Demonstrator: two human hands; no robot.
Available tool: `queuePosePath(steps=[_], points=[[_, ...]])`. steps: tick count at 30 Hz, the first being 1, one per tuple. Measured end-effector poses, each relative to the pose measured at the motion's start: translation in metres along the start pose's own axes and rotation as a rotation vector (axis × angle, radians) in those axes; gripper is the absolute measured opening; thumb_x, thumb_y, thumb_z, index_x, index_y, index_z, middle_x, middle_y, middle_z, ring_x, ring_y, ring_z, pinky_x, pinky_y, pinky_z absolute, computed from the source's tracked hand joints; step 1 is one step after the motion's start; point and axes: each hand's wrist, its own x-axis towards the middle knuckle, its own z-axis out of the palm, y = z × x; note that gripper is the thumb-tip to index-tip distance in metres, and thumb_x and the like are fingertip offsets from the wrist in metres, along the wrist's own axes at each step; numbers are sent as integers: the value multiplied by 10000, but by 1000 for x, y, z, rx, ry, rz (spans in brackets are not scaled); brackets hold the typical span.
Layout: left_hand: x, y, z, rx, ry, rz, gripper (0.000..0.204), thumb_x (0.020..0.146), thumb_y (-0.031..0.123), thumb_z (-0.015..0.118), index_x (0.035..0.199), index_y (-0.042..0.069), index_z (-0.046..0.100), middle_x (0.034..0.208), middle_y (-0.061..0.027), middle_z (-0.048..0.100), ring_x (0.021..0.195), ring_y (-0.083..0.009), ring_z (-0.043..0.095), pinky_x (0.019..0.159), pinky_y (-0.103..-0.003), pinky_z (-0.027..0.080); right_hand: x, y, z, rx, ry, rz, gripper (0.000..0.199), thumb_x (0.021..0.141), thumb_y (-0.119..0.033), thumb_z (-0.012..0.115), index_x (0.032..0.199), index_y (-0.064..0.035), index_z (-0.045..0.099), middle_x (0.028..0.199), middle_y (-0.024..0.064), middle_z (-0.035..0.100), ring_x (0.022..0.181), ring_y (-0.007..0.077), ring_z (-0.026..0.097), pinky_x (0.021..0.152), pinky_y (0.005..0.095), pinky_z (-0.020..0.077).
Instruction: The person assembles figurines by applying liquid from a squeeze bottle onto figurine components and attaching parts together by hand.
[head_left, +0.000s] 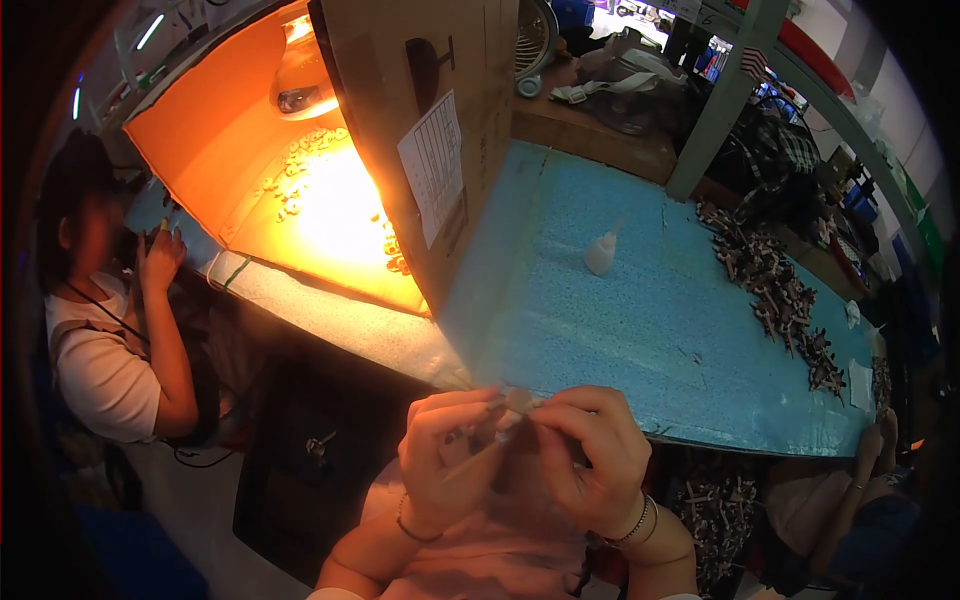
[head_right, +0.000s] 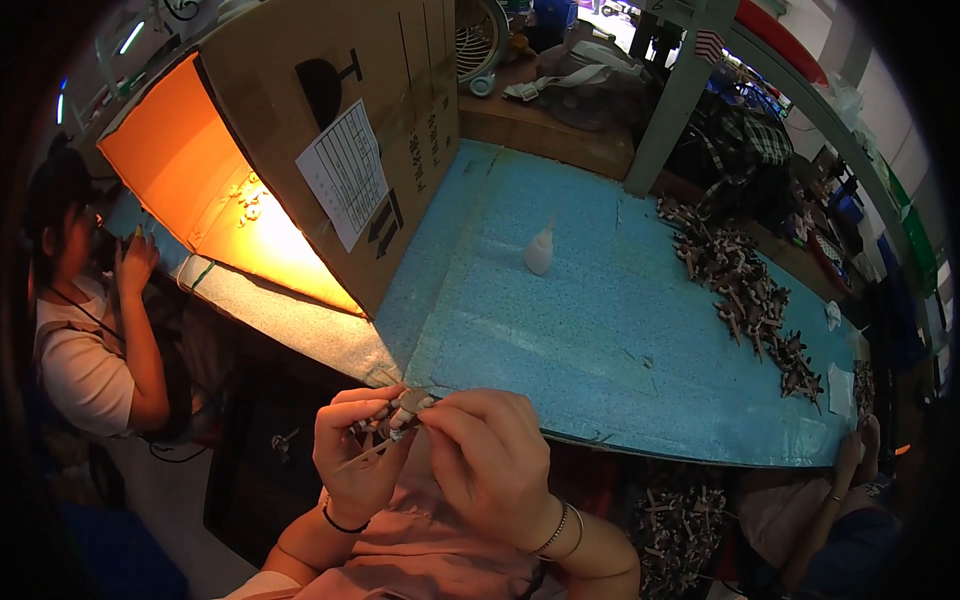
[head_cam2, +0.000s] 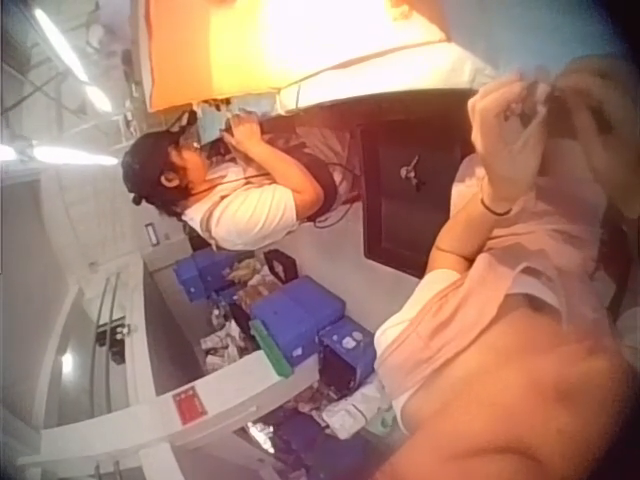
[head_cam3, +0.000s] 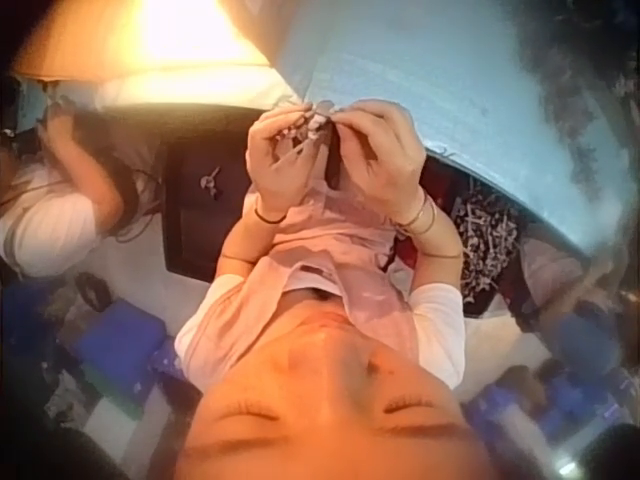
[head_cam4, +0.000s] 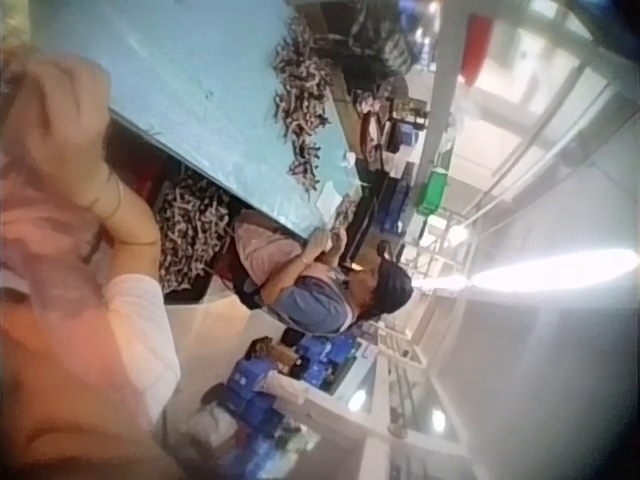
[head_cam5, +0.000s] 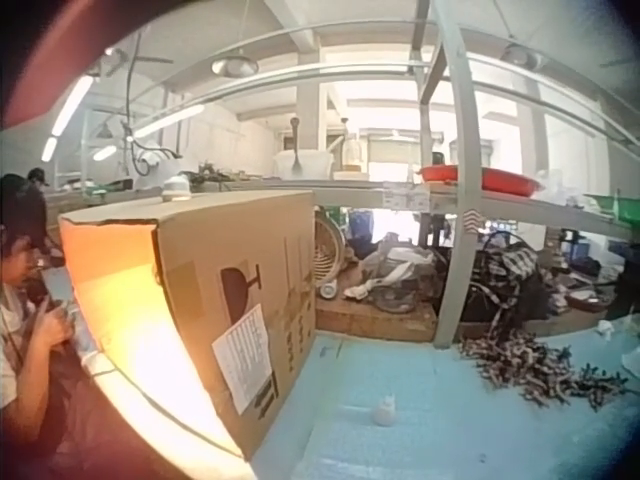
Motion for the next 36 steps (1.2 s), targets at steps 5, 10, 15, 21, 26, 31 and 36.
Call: queuePosePath(steps=[5,10,15,21,26,31,36], points=[[-1,1,-1,60,-28,-14,396,743,-70,682,1044,2,435,1081,-210,545,950,-203,594,822,-293,496,0,1,-1,25,-4,12,204,682,18,664,874,-39,625,846,81,594,751,255,574,652,321,442],[-2,0,4,-94,11,-77,379,743,-91,668,1037,0,448,1075,-193,555,970,-195,584,840,-292,494,-6,-2,-2,-92,-146,-62,432,638,-4,687,1048,-37,556,1013,106,540,894,274,549,755,364,423],[-7,-3,10,-222,49,-252,405,724,-139,652,1042,0,444,1068,-158,555,967,-177,576,841,-294,500,-14,4,3,-237,-135,-145,557,605,-53,720,1121,-43,510,1074,107,505,959,279,527,782,385,410],[-13,1,19,-265,60,-360,396,730,-129,652,1052,-5,458,1098,-149,542,983,-176,563,884,-304,477,-19,18,13,-280,-73,-162,571,586,-92,744,1105,-47,511,1057,107,507,960,284,522,795,389,406],[0,15,3,-236,-112,-278,512,731,24,724,1162,-17,452,1146,-153,515,1003,-168,549,845,-282,470,-19,34,5,-114,-63,-47,582,558,-79,773,1072,-42,504,1012,112,500,937,290,523,807,380,412],[28,27,-13,-8,-309,-89,798,591,308,845,1226,4,468,1169,-148,474,958,-237,544,850,-338,446,-29,50,3,812,-123,242,643,567,-60,825,1097,-33,462,1089,115,441,1022,223,469,915,342,376],[23,14,-5,-89,-378,45,794,560,331,864,1189,14,498,1067,-104,497,900,-157,494,739,-263,407,-26,43,0,1029,-204,252,682,541,-30,836,1109,-36,460,1100,110,437,1054,208,443,921,339,365]])
